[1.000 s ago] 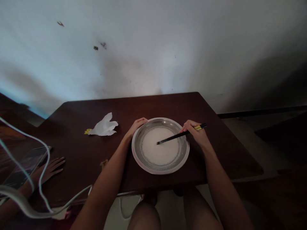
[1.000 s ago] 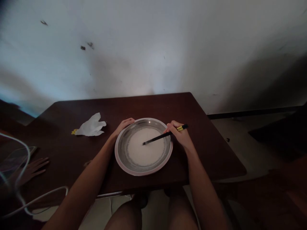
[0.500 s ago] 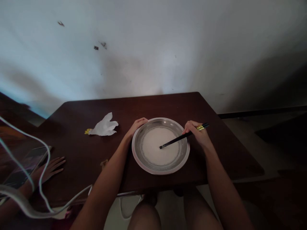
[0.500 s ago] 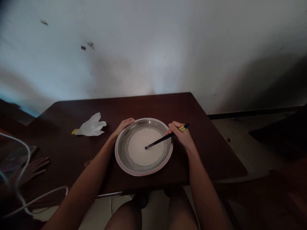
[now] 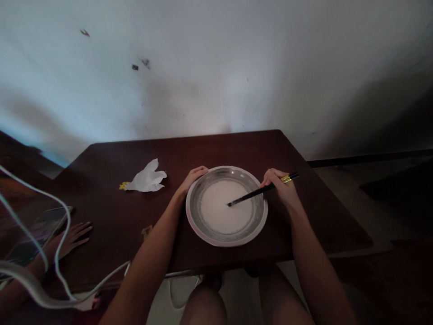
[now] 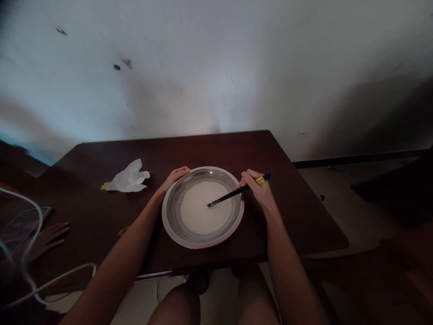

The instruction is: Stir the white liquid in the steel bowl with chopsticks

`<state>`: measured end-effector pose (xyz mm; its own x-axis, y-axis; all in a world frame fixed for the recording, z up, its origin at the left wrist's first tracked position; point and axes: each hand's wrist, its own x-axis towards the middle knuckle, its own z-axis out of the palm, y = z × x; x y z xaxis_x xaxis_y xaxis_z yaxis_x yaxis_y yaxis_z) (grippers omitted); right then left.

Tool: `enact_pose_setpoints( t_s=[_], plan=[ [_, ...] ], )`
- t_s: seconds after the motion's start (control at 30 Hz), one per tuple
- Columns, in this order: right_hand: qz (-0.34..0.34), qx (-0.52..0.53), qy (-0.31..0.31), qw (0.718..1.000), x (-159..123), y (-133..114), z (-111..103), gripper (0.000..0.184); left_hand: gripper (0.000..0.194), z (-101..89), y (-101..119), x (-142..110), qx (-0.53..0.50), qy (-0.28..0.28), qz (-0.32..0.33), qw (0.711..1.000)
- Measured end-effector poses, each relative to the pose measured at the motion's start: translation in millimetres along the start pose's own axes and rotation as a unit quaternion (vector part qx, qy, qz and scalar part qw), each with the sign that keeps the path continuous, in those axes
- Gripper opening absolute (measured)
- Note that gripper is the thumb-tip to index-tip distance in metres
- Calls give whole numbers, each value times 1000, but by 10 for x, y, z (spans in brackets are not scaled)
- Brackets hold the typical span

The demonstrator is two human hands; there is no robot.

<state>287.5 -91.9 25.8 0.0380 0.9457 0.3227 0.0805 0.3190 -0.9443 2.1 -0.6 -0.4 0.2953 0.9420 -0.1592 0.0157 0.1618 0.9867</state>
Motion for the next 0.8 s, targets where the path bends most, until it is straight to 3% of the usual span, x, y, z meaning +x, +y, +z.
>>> enact_pose_setpoints(
  t_s=[0.1,0.23,0.37,0.5,0.67,0.8],
  plan=[
    [6,-8,-29,1000,-3,6,-2,32,33,4,7,1,2,3,-1,1000],
    [-8,-16,-1,1000,-3,3,-9,34,34,5,3,2,-4,2,2,1000],
    [-1,-13,-32,999,-5,-7,-4,32,36,0,-9,6,-8,3,-2,1000],
    [-12,-16,-1,1000,-6,-15,1,34,34,-3,-9,6,-3,1,2,1000],
    [7,-24,-35,999,-9,-38,13,33,31,-5,-18,13,0,1,5,1000],
    [-7,-17,-6,1000,-7,-36,10,36,31,-11,-17,16,6,-5,10,1000]
  ],
)
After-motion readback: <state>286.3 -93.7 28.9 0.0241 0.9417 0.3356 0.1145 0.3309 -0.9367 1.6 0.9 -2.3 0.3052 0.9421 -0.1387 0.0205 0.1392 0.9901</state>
